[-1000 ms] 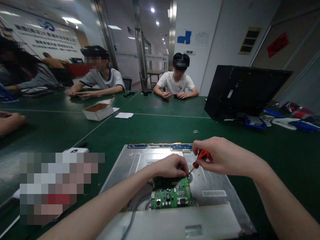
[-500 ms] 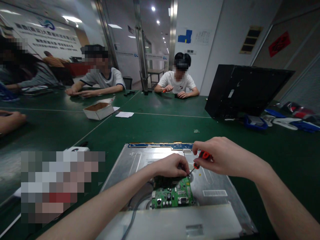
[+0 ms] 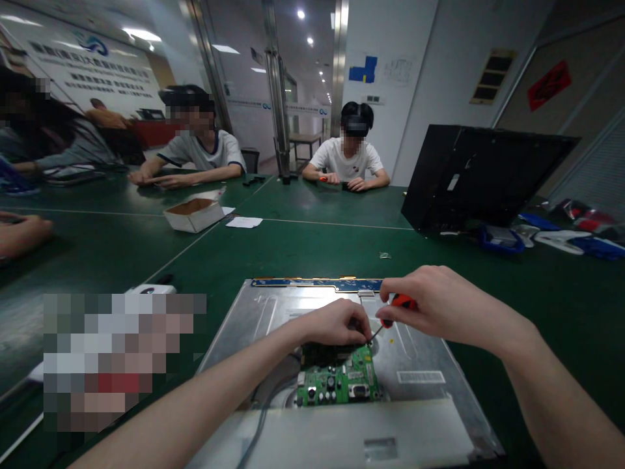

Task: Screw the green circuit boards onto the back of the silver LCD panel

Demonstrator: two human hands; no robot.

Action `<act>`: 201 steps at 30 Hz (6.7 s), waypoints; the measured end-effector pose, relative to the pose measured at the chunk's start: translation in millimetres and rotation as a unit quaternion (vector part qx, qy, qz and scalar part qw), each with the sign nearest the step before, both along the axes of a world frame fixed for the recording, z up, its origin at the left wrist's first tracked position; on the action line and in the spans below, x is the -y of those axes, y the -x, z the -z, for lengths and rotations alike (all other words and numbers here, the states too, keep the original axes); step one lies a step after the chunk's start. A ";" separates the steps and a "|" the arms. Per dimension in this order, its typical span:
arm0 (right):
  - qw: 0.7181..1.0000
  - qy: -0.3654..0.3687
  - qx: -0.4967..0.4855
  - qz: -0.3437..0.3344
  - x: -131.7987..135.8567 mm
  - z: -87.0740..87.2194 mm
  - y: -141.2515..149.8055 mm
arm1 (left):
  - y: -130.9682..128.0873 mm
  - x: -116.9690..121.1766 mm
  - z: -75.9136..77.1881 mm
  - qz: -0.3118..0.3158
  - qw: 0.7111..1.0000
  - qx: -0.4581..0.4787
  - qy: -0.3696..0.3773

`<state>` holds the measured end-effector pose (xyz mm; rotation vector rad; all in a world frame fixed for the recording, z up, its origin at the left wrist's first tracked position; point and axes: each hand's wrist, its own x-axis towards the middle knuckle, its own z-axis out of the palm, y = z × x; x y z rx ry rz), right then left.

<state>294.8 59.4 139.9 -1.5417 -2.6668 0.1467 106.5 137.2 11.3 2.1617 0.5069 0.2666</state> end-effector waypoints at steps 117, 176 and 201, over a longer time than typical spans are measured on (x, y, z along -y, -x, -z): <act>0.999 0.006 -0.031 -0.038 11.6 -2.4 2.9 | -2.6 2.7 -2.0 -0.043 0.997 -0.057 -0.005; 1.000 -0.028 0.006 -0.012 8.4 -2.0 3.1 | -2.0 1.4 -3.4 -0.032 0.998 -0.047 0.015; 0.999 -0.002 -0.020 -0.048 13.6 -5.4 3.8 | -2.3 0.3 -1.0 -0.036 0.998 -0.048 0.026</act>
